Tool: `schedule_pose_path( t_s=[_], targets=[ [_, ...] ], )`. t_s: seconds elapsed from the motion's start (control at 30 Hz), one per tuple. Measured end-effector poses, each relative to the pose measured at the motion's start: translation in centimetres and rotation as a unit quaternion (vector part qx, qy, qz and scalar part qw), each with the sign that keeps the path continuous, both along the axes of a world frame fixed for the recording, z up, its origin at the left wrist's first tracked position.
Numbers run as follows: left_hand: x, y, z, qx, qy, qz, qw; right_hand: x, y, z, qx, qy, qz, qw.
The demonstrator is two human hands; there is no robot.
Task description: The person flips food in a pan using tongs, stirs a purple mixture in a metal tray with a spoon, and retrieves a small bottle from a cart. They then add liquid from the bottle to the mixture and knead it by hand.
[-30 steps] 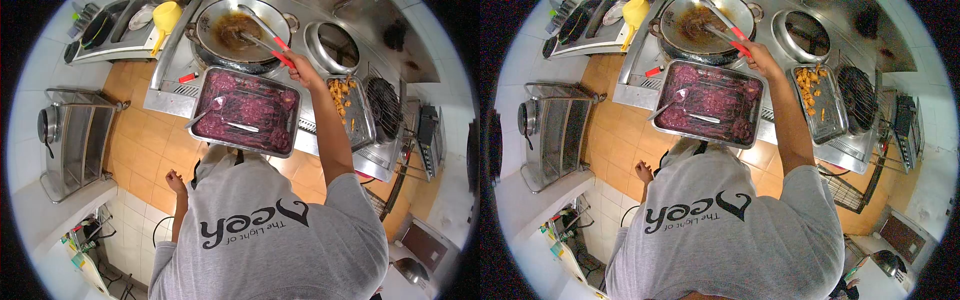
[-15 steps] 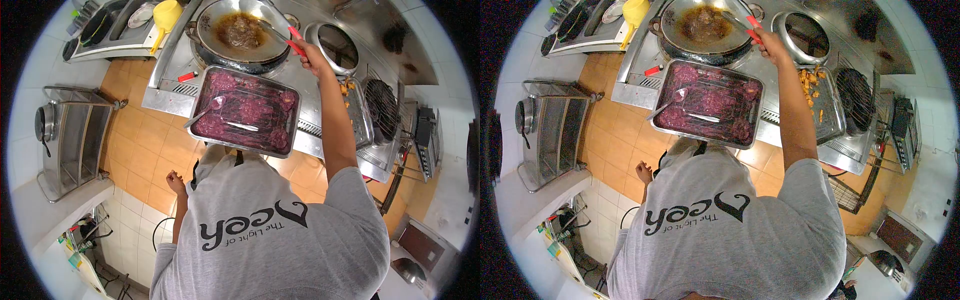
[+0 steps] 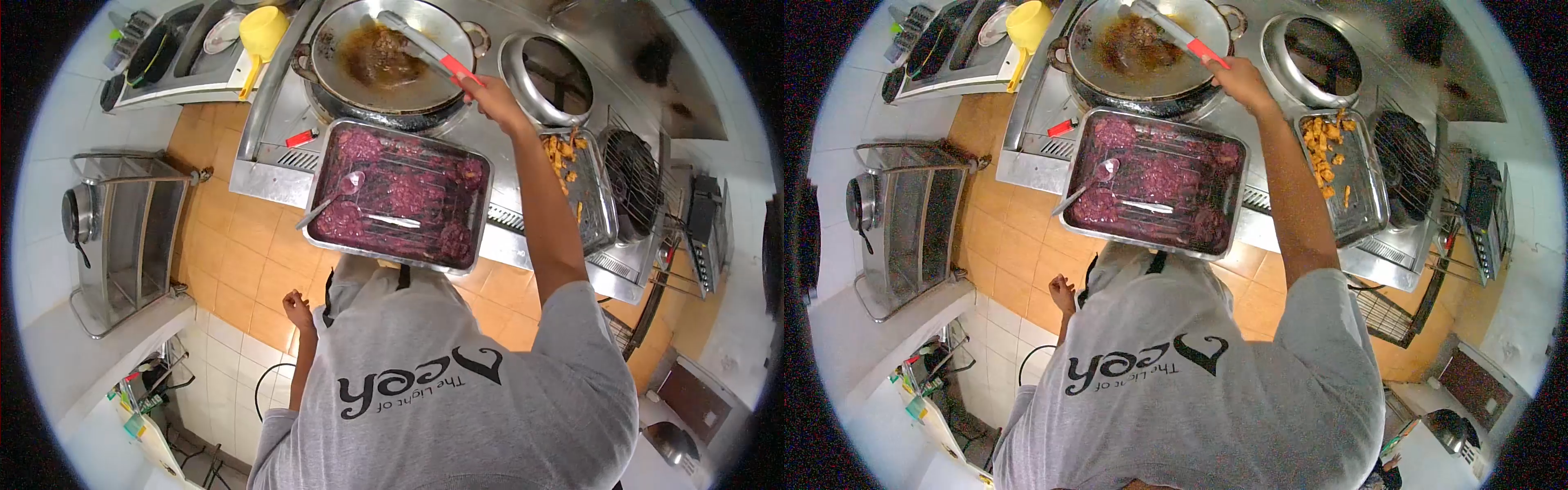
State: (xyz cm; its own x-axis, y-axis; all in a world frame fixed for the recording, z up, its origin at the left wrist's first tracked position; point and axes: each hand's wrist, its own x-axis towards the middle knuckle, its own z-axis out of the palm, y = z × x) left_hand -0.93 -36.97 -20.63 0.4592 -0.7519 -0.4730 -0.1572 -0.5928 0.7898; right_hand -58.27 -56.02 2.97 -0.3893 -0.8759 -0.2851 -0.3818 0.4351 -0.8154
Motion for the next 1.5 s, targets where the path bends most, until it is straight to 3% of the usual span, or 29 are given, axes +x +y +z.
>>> schedule_pose_path(
  t_s=[0.13,0.3,0.4,0.5,0.83,1.5],
  targets=[
    [0.0,0.1,0.8,0.012,-0.006,-0.031,0.999,0.3,2.6,3.2,0.027,-0.042,0.044,0.998],
    [-0.8,-0.8,0.9,0.057,-0.017,-0.045,0.997,0.0,5.4,4.6,0.051,-0.054,-0.057,0.996],
    [-1.9,-2.4,-0.5,0.058,0.012,-0.045,0.997,-0.9,6.3,4.4,0.076,-0.045,-0.072,0.994],
    [-3.2,-3.9,-1.9,-0.027,0.111,-0.112,0.987,-1.2,5.7,4.3,0.103,-0.028,-0.079,0.991],
    [-7.1,-4.5,-1.8,-0.039,0.09,-0.153,0.983,-1.8,1.3,3.4,0.046,-0.061,0.019,0.997],
    [-7.4,-3.5,-2.0,-0.047,0.086,-0.152,0.983,-0.8,0.6,3.8,0.092,-0.056,0.023,0.994]
  ],
)
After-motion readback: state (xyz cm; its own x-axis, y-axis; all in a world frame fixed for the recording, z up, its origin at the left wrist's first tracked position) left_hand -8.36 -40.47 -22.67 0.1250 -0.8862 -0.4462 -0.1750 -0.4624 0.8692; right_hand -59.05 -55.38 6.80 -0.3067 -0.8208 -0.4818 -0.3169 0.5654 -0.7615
